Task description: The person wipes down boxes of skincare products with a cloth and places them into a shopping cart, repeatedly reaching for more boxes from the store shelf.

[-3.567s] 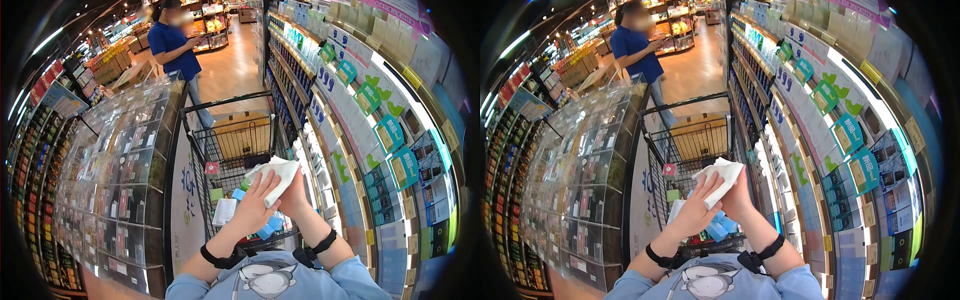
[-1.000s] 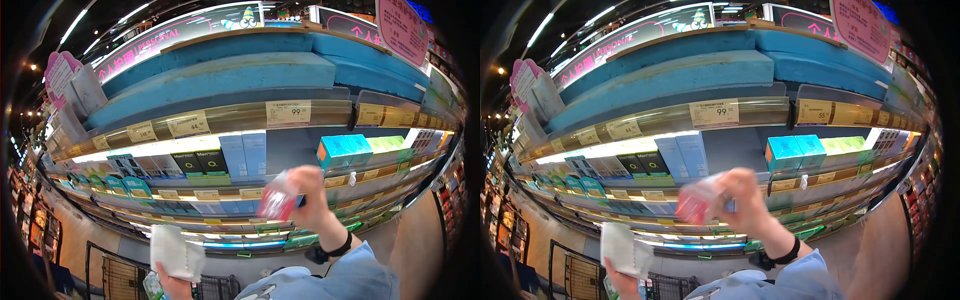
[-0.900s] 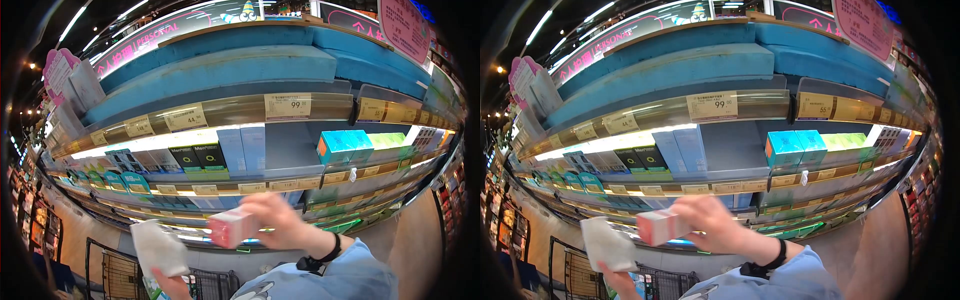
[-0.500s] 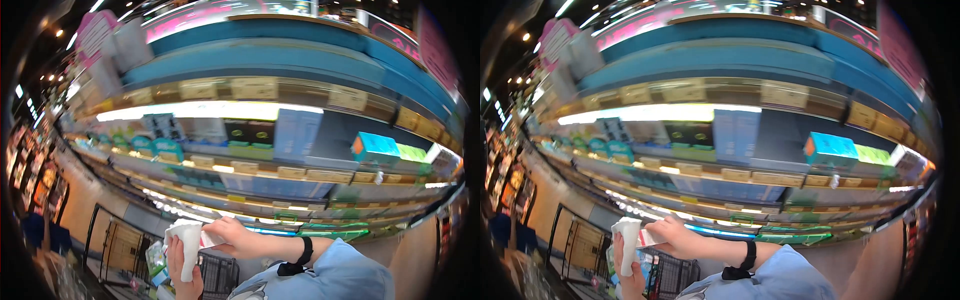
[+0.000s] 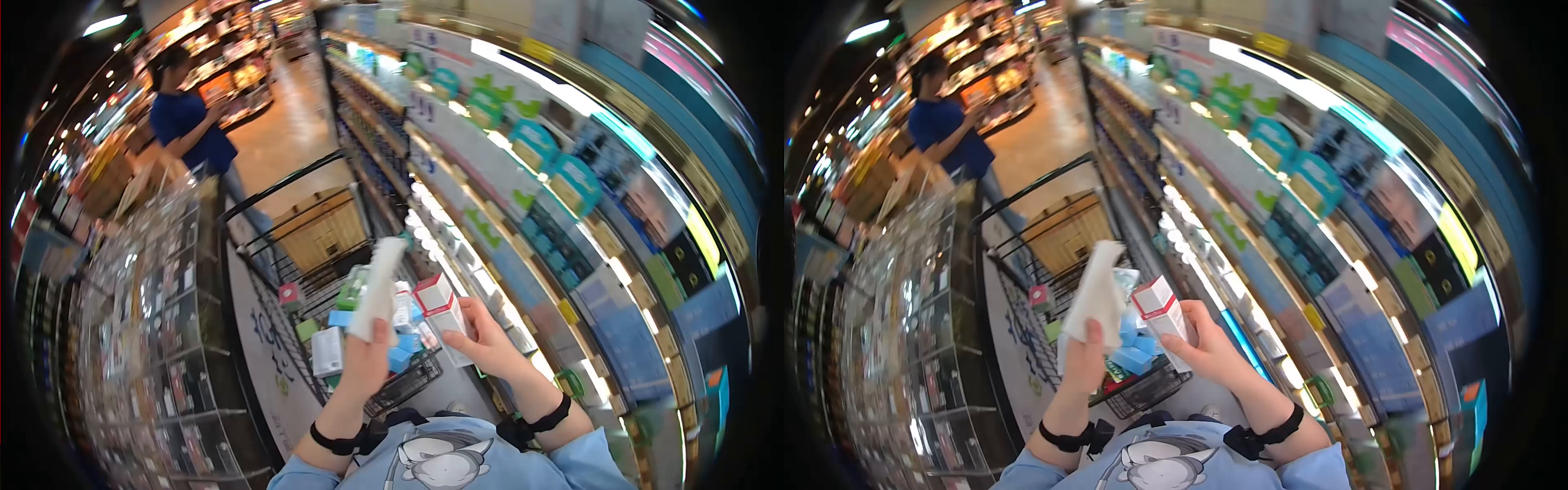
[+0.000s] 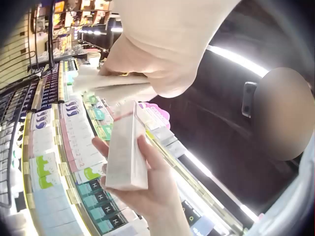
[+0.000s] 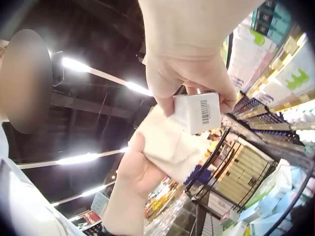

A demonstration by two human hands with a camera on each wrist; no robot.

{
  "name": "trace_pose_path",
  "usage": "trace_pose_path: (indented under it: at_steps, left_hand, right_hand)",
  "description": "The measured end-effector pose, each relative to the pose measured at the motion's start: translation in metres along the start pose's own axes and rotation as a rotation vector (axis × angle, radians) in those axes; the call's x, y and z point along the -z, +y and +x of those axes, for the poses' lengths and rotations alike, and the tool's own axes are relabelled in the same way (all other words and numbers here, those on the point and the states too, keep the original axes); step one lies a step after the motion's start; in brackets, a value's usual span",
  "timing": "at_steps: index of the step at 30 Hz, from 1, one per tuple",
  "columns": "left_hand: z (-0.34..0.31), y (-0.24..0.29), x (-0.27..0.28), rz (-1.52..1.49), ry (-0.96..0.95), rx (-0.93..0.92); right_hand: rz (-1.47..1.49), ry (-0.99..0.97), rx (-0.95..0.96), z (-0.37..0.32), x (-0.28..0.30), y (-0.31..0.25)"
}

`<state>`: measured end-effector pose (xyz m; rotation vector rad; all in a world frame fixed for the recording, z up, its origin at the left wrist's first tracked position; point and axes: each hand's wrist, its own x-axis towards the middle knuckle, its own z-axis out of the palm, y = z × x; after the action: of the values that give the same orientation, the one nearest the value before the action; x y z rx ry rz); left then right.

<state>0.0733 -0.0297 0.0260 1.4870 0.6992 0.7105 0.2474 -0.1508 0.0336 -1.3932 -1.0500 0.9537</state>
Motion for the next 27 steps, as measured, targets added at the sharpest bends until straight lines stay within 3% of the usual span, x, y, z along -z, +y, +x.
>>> trace_pose_path:
  at_steps: [3, 5, 7, 9, 11, 14, 21, 24, 27]
  left_hand:
    - [0.007, 0.011, 0.005, 0.469, 0.014, -0.545]
    - [0.011, -0.001, 0.026, 0.431, 0.029, -0.484]
    - [0.011, -0.008, 0.046, 0.387, 0.038, -0.425]
    - [0.008, -0.012, 0.062, 0.295, -0.015, -0.305]
    - [0.002, -0.01, 0.078, 0.393, -0.016, -0.31]
    - [-0.007, -0.014, 0.1, 0.449, -0.09, -0.363]
    - [-0.026, -0.025, 0.132, 0.464, -0.16, -0.281]
    - [-0.029, -0.023, 0.137, 0.464, -0.157, -0.265]
    - [-0.033, -0.024, 0.136, 0.403, -0.102, -0.221]
  right_hand:
    - [-0.006, -0.109, -0.097, 0.026, -0.042, 0.004]
    - [0.049, -0.034, -0.127, 0.044, -0.064, 0.012]
    - [0.053, -0.078, -0.127, 0.061, -0.084, 0.022]
    - [0.314, -0.043, -0.074, 0.078, -0.107, 0.032]
    - [0.413, -0.047, -0.23, 0.089, -0.125, 0.024]
    - [0.541, -0.04, -0.243, 0.106, -0.151, 0.007]
    - [0.737, -0.07, -0.259, 0.139, -0.173, 0.02]
    - [0.846, -0.025, -0.386, 0.156, -0.177, 0.02]
    - [0.723, -0.029, -0.476, 0.172, -0.169, 0.025]
